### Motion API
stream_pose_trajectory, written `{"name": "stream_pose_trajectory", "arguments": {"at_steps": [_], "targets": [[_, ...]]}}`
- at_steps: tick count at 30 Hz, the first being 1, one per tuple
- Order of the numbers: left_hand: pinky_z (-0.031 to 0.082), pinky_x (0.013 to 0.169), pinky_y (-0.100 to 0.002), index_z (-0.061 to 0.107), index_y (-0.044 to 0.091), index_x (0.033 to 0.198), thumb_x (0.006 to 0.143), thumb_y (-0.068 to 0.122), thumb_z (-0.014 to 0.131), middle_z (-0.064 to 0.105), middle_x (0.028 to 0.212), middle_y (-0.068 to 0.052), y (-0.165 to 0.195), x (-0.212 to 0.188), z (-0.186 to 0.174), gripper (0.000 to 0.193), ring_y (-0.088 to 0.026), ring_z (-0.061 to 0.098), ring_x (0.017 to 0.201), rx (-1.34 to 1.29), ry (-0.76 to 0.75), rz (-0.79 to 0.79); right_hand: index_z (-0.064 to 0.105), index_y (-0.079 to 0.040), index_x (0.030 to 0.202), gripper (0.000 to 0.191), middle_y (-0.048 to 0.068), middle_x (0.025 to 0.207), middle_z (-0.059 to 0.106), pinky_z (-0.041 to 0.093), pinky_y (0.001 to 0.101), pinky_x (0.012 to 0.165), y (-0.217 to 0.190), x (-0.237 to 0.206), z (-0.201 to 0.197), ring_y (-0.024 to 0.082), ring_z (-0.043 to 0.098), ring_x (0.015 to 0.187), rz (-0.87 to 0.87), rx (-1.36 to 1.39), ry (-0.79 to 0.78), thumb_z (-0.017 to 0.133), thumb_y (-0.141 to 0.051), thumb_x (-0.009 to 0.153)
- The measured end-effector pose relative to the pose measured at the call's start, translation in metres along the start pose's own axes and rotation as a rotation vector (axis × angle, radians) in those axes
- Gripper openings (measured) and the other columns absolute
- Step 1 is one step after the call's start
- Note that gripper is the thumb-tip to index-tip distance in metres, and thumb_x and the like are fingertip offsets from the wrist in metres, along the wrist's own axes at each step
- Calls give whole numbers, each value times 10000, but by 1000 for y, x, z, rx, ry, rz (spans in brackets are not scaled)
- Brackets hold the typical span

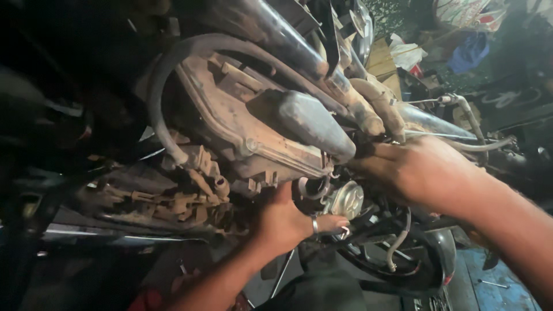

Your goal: The person works on a motorcycle engine, manipulating a carburetor and connecting hoses. They use both hands to align and secure components within the engine bay, occasionally adjusting their grip and position to access different parts.

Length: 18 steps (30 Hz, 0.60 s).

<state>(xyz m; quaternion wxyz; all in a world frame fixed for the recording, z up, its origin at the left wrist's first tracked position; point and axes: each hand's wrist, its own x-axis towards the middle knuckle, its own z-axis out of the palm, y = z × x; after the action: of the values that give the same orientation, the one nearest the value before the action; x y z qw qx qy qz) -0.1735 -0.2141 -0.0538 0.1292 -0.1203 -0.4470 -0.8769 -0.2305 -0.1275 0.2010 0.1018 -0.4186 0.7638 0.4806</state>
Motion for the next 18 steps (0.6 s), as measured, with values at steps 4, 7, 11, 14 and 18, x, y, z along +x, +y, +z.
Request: {"name": "stream_pose_trajectory", "arguments": {"at_steps": [4,7,11,14,18], "targets": [[565,1019,-317,554,64,1359,696,428,933,749,1248,-61,-5,6,2,846,-151,714,1138,-102,14,-67,617,-187,1381,679,86,993,708,558,375,529,9,10,16,225,705,722,-45,-9,115,721,-315,723],[519,999,-352,535,47,1371,639,450,976,682,1266,-109,-9,8,-7,945,-207,659,1146,332,128,186,656,-182,1346,705,55,852,698,563,418,534,11,14,20,275,702,723,-32,103,131,746,-284,654],[527,1039,-353,569,71,1390,673,476,953,697,1291,-93,-11,10,-12,909,-212,676,1180,221,78,106,699,-159,1217,575,50,838,700,556,418,534,8,19,18,252,695,678,-47,170,224,753,-317,666],[499,1064,-372,559,59,1389,657,468,957,663,1319,-118,-12,11,-9,929,-244,638,1223,207,125,165,717,-195,1189,514,48,839,707,552,417,548,3,22,17,243,679,655,10,178,213,746,-305,689],[485,1085,-381,555,67,1399,645,502,952,654,1340,-113,-12,7,-12,957,-247,630,1248,213,107,122,717,-190,1239,536,48,807,690,560,430,550,-2,23,15,249,686,693,60,75,56,751,-306,718]]}}
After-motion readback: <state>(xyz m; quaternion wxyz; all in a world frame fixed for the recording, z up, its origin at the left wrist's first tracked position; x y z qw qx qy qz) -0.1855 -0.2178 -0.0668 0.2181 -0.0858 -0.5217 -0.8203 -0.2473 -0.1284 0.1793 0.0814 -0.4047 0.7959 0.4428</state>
